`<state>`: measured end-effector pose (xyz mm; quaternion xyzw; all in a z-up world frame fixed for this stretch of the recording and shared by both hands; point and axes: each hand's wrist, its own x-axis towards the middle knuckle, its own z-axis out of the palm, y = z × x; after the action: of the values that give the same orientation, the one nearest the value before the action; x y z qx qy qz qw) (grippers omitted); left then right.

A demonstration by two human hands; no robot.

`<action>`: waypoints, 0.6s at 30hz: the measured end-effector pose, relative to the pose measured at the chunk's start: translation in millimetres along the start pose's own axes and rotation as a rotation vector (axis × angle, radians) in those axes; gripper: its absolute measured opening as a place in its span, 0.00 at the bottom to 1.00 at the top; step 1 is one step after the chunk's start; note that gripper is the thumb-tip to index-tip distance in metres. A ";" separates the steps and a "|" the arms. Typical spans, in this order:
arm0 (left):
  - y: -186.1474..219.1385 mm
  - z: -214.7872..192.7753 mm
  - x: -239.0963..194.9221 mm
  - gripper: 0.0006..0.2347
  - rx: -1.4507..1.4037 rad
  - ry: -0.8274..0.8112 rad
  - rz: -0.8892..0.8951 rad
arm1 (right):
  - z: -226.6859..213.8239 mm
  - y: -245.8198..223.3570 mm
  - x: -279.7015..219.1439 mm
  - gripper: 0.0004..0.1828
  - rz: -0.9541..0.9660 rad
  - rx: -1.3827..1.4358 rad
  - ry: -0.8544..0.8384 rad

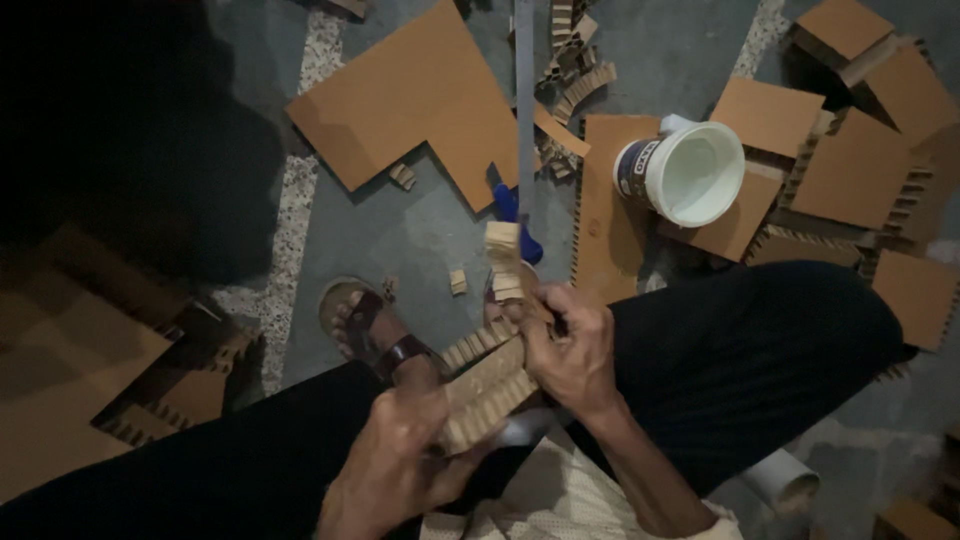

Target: The person sits on the floor and uses a metal ruler and a blue utility knife to cut rectangular pieces of corrugated cardboard. They repeatedly measure, score, and snap the cardboard into smaller sections, then separate the fluted layers by hand. Cut pieces and scraps accumulate on the floor around them.

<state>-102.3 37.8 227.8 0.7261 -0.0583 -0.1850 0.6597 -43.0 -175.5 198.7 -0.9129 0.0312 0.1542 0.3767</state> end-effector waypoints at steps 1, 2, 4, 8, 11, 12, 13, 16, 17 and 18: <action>-0.1 -3.2 0.3 0.14 0.006 0.011 0.005 | -3.9 0.1 3.7 0.06 -0.062 0.067 0.062; 0.8 -6.1 -1.5 0.14 0.010 0.026 0.003 | -12.4 -0.4 5.4 0.06 -0.124 0.135 0.116; 1.2 -12.3 -3.8 0.13 0.028 0.073 -0.089 | -24.8 -4.8 11.5 0.09 -0.162 0.330 0.234; 3.7 -21.1 -2.1 0.14 0.061 0.094 -0.131 | -64.4 -18.5 26.2 0.19 0.046 0.222 0.249; 7.6 -27.2 0.4 0.16 0.057 0.063 -0.128 | -72.3 -27.9 25.0 0.33 -0.282 -0.093 0.222; 10.1 -28.8 -0.5 0.16 0.042 0.081 -0.125 | -71.9 -29.4 25.3 0.39 -0.397 -0.196 0.204; 13.0 -30.7 -2.6 0.16 0.028 0.099 -0.122 | -70.2 -29.7 25.3 0.44 -0.512 -0.298 0.186; 15.8 -32.4 -4.0 0.15 -0.018 0.139 -0.060 | -58.8 -21.8 18.0 0.29 -0.429 0.059 -0.237; 16.5 -31.4 -4.6 0.15 -0.036 0.148 -0.033 | -54.2 -16.7 14.6 0.28 -0.394 0.068 -0.265; 16.9 -31.9 -3.6 0.14 -0.022 0.130 -0.028 | -49.3 -12.0 10.4 0.27 -0.353 0.076 -0.283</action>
<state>-91.9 66.8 247.0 0.7300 -0.0031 -0.1472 0.6673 -18.3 -200.7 236.6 -0.8586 -0.1765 0.2109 0.4326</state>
